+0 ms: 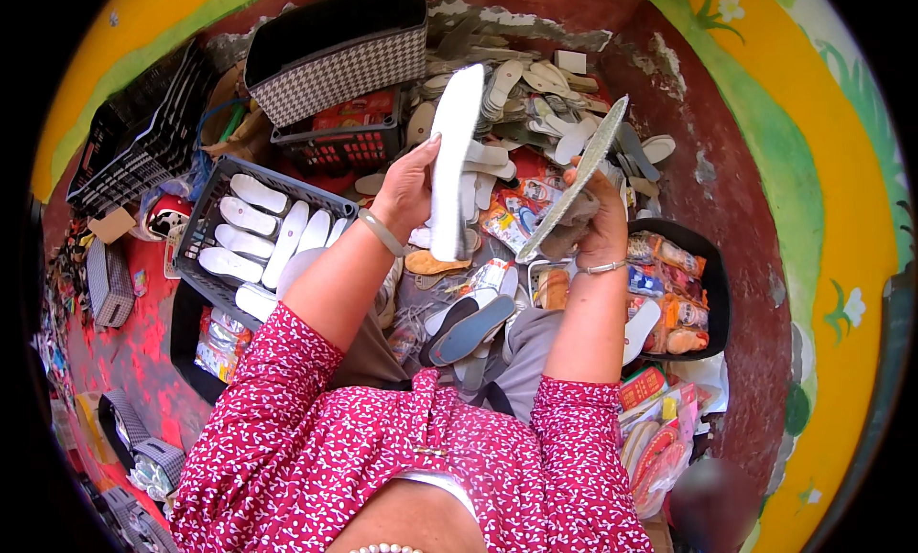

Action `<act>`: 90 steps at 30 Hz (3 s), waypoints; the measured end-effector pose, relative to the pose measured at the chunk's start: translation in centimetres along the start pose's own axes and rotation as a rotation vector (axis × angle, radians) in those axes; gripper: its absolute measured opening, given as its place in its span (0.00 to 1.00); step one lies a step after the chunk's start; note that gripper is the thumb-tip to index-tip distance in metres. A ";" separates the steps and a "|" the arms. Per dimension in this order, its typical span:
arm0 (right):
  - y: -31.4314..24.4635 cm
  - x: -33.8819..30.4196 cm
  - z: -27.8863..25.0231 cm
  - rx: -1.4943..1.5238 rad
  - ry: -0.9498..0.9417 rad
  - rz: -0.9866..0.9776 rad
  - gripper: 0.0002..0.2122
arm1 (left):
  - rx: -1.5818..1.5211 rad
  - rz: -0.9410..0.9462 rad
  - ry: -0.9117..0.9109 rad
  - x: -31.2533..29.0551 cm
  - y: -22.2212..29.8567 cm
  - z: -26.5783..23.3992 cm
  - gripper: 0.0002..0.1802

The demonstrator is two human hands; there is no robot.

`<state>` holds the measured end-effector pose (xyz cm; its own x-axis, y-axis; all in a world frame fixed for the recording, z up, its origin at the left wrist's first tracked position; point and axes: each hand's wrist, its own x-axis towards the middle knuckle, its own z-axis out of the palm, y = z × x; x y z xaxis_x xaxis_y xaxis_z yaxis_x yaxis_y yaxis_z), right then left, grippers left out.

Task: The person picks up shoe insoles from a large pile on the floor, wipes each one with a cloth, and then places them into plastic packaging bags. They organize the packaged insoles into a black plastic crate.

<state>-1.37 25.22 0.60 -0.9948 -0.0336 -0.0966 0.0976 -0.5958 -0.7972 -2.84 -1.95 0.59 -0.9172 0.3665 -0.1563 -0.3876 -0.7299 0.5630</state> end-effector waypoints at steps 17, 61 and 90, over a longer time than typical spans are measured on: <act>4.2 -0.9 7.9 -0.162 -0.149 0.161 0.10 | -0.231 -0.151 -0.379 1.1 -1.4 -3.4 0.27; 5.8 0.4 5.0 -1.343 -0.038 0.081 0.10 | 0.363 -0.017 -0.136 0.2 -3.9 -0.1 0.22; 9.1 0.6 4.9 -1.136 -0.093 -0.080 0.19 | 0.637 0.159 0.046 1.8 -5.1 -1.9 0.23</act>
<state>-1.26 15.84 -3.77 -0.9931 -0.1161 -0.0145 -0.0420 0.4699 -0.8817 -2.68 1.30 -4.12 -0.9673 0.2471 -0.0575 -0.1291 -0.2841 0.9501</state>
